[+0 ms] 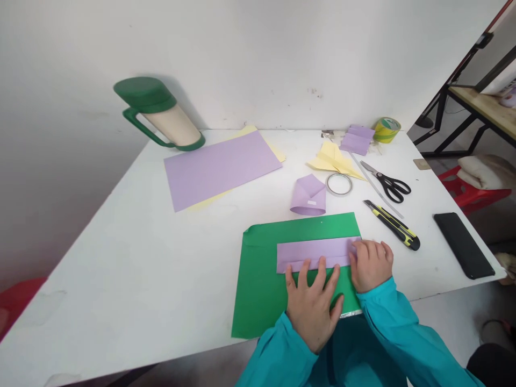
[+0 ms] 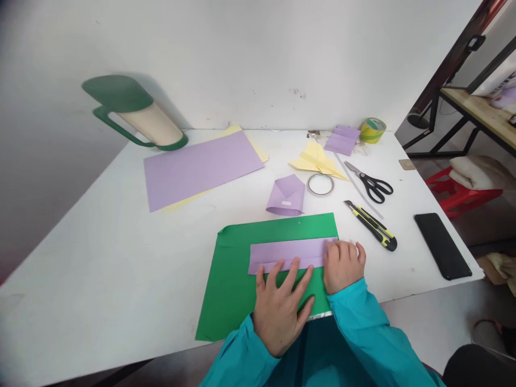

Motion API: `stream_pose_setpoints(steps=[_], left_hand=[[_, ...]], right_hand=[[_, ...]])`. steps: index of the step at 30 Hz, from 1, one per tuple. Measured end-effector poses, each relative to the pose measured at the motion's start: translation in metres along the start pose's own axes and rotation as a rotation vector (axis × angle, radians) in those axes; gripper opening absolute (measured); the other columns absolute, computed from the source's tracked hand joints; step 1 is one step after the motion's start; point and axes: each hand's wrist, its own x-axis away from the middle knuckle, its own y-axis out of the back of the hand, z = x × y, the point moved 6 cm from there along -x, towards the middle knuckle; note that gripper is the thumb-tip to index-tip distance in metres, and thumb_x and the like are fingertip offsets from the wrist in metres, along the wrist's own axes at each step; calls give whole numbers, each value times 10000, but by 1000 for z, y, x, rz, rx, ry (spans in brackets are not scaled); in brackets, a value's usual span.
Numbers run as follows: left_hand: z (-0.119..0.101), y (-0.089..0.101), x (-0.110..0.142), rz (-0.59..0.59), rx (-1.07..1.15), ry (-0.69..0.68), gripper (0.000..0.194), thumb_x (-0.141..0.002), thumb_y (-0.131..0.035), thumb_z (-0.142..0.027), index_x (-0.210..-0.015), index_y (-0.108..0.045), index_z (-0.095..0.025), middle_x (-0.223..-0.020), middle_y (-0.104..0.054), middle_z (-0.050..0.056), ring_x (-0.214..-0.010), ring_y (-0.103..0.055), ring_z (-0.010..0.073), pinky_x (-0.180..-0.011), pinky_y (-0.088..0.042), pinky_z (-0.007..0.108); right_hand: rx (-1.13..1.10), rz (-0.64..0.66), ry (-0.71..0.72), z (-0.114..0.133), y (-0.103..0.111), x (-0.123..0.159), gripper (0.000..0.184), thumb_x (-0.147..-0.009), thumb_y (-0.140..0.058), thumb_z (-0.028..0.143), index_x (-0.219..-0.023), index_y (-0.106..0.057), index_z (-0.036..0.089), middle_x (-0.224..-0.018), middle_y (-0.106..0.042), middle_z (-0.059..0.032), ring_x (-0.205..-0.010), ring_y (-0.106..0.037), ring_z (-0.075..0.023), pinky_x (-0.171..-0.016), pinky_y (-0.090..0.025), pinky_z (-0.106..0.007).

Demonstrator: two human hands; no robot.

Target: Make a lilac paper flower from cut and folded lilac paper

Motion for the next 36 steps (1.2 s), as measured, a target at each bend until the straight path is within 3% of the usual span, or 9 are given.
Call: stream_pose_setpoints(steps=[5,15,20,27,32,36], left_hand=[[0,1,-1,1,13,1,497,-803,-541,-523,-1267,-556,-344,-1270,-592,51,-1138,-448,399,-982,-196,669],[3,-1,2,-2,34,31,569,-809,-514,-561,-1309,-518,-290,-1326,-557,24,-1187,-441,373,-1036,-180,621],[16,6,11,-35,-19,3,579,-824,-522,-450,-1315,-515,-145,-1326,-551,83,-1235,-385,383,-1031,-276,530],[42,15,29,-45,-194,-21,597,-837,-517,-361,-1311,-467,-2,-1301,-537,190,-1219,-400,400,-1006,-314,528],[42,15,27,-4,-234,-29,618,-846,-503,-451,-1339,-472,-80,-1274,-543,186,-1191,-422,403,-979,-341,557],[31,15,19,42,-235,50,592,-788,-551,-567,-1336,-475,-356,-1242,-522,155,-1171,-416,457,-918,-339,656]], right_hand=[[-47,-26,-78,10,-3,4,334,-849,-508,422,-1044,-592,163,-1022,-615,-144,-946,-508,-285,-931,-294,-483],[-43,35,-116,7,-8,9,399,-863,-463,385,-1168,-551,143,-1085,-594,-157,-988,-494,-299,-958,-253,-524],[-18,70,-141,0,-8,11,392,-871,-450,333,-1199,-540,138,-1117,-591,-155,-1014,-490,-301,-972,-238,-536],[41,70,-227,-21,-7,16,360,-867,-440,231,-1200,-549,146,-1135,-585,-153,-1029,-502,-290,-981,-253,-554],[52,43,-225,-23,-7,14,368,-860,-460,207,-1212,-543,138,-1138,-584,-162,-1045,-501,-292,-978,-289,-550],[98,-151,-172,2,11,13,367,-857,-465,149,-1213,-550,128,-1178,-574,-183,-1146,-469,-312,-1010,-257,-575]])
